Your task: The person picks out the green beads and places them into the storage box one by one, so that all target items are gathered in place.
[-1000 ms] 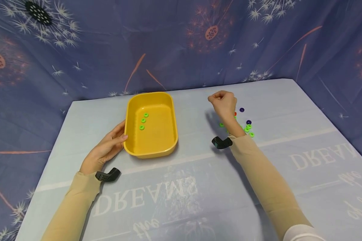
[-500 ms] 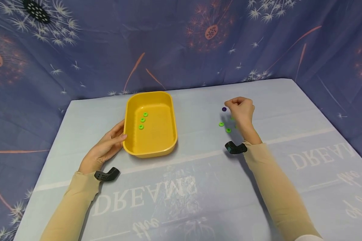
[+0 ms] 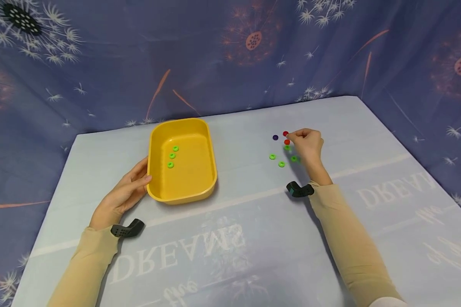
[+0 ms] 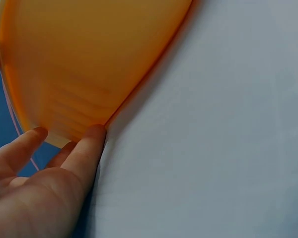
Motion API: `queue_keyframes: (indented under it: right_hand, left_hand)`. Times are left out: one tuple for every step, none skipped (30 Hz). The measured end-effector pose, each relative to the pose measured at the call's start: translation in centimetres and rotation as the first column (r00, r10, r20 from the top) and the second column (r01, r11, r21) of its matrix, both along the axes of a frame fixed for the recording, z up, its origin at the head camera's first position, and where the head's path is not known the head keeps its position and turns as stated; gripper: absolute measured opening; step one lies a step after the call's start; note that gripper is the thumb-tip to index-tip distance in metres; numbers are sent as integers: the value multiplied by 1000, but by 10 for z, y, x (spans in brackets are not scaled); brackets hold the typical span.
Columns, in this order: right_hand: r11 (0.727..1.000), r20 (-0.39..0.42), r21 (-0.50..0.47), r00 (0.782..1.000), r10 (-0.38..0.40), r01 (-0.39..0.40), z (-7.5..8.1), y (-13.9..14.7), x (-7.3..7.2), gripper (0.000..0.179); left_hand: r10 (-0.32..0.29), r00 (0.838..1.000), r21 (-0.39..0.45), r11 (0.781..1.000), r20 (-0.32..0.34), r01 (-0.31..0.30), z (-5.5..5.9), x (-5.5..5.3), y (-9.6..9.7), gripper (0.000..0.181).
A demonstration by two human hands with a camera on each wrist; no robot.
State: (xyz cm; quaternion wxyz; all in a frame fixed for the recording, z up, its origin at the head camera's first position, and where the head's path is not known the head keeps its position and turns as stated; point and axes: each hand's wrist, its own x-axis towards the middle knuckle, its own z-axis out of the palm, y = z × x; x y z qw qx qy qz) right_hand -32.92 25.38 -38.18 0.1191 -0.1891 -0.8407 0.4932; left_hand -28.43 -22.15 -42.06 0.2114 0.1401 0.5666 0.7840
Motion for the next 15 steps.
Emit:
queue_keyframes:
  right_hand:
    - [1000, 8, -7, 1000, -1, 1, 0, 1, 1, 24]
    - [1000, 17, -9, 1000, -3, 3, 0, 3, 2, 23]
    - [1000, 28, -8, 1000, -6, 6, 1, 6, 3, 24]
    - [1000, 41, -7, 999, -9, 9, 1, 8, 3, 24]
    - [1000, 52, -7, 999, -14, 14, 1, 11, 4, 24]
    - [1000, 64, -11, 998, -19, 19, 1, 14, 5, 24]
    - [1000, 72, -8, 997, -20, 21, 2, 17, 5, 24]
    - [1000, 79, -9, 997, -21, 22, 2, 20, 5, 24]
    - [1000, 84, -8, 996, -23, 24, 2, 22, 6, 24]
    - [1000, 90, -2, 996, -26, 27, 2, 25, 6, 24]
    - [1000, 97, 3, 995, -28, 28, 3, 28, 7, 23]
    - [1000, 103, 8, 994, -30, 29, 3, 30, 7, 23]
    - [999, 109, 22, 994, -32, 29, 3, 33, 8, 23]
    - [999, 119, 34, 992, -33, 30, 3, 35, 8, 24]
    - [998, 128, 49, 991, -37, 31, 3, 37, 8, 25]
  left_hand:
    - [2, 1000, -1, 1000, 0, -2, 0, 0, -1, 71]
    - [5, 1000, -4, 1000, 0, -5, 0, 0, -1, 71]
    - [6, 1000, -6, 1000, 2, -6, 0, 0, -1, 71]
    - [7, 1000, -7, 1000, 3, -7, 0, 1, -1, 71]
    - [7, 1000, -9, 1000, 2, -7, 1, 1, -1, 71]
    - [8, 1000, -10, 1000, 3, -8, 1, 1, -1, 71]
    - [8, 1000, -9, 1000, 4, -8, 1, 1, -1, 71]
    - [9, 1000, -9, 1000, 5, -9, 1, 1, -1, 71]
    - [7, 1000, -7, 1000, 5, -7, 1, 1, -1, 71]
    - [6, 1000, -5, 1000, 6, -6, 1, 1, -1, 71]
    - [6, 1000, -3, 1000, 5, -6, 1, 1, -1, 71]
    - [6, 1000, -1, 1000, 5, -6, 1, 1, -1, 71]
    - [5, 1000, 0, 1000, 4, -5, 1, 1, -1, 71]
    - [4, 1000, 0, 1000, 3, -4, 1, 1, 0, 71]
    - [3, 1000, 2, 1000, 3, -3, 2, 1, 0, 71]
